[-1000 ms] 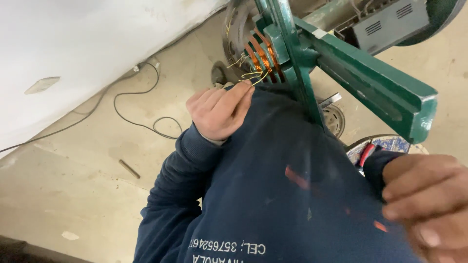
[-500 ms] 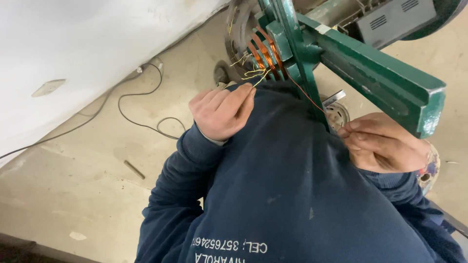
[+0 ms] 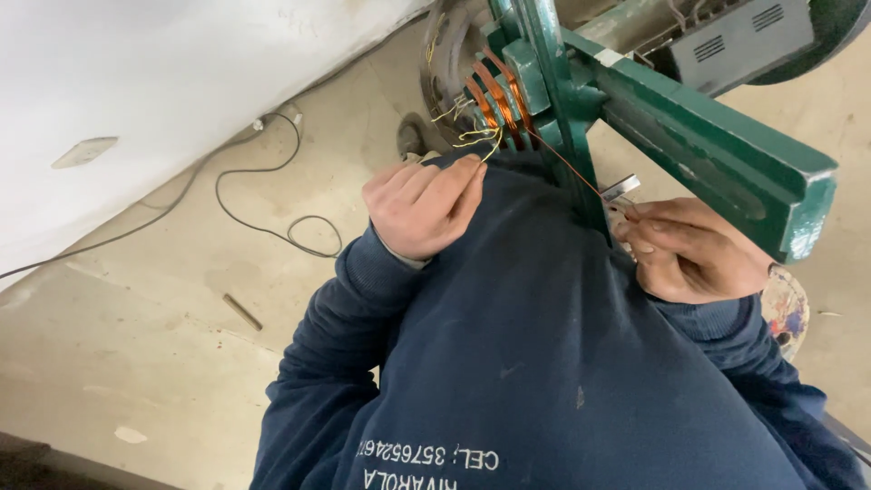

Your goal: Strip the insulation from the end of a yellow wire and connect it to a motor or electrical component.

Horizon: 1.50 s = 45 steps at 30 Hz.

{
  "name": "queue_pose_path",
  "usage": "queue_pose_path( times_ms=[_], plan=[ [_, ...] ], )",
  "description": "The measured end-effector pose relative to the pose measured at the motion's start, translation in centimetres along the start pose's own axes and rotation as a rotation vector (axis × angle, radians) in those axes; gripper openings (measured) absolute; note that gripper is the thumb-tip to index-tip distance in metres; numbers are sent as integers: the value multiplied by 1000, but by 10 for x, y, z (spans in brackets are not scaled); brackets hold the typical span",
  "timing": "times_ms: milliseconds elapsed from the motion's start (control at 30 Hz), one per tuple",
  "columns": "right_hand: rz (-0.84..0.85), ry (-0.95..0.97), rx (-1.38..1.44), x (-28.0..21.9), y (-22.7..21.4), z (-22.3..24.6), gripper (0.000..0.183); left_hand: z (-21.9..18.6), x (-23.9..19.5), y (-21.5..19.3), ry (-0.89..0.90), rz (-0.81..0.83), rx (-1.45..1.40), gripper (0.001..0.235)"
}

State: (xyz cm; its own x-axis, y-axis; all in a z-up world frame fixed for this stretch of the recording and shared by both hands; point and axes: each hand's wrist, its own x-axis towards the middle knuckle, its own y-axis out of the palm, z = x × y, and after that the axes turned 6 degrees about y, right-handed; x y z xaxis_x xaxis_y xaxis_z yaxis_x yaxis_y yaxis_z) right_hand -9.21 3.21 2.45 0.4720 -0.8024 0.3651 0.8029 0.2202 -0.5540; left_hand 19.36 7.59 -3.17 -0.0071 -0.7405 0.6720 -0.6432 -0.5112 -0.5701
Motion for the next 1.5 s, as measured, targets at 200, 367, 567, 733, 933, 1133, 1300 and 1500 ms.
queue_pose_path(
  times_ms=[200,367,567,733,933,1133,1300,1500],
  plan=[
    [32,13,52,-12,2,-14,4,1,-1,2,-27,62,-12,14],
    [21,-26,97,-9,8,-20,7,3,1,9,-81,94,9,13],
    [14,0,86,-5,14,-21,6,5,5,13,-151,128,-24,10],
    [-22,21,6,0,19,-14,3,7,4,13,-203,142,-99,9],
    [127,-85,-210,18,6,4,5,9,5,10,-240,150,-186,7],
    [139,-110,-260,21,8,5,11,10,2,11,-256,168,-213,6],
    [159,-151,-223,27,12,3,15,11,2,11,-262,174,-219,6],
    [191,-125,-221,26,10,5,18,12,2,10,-271,161,-249,6]
  ],
)
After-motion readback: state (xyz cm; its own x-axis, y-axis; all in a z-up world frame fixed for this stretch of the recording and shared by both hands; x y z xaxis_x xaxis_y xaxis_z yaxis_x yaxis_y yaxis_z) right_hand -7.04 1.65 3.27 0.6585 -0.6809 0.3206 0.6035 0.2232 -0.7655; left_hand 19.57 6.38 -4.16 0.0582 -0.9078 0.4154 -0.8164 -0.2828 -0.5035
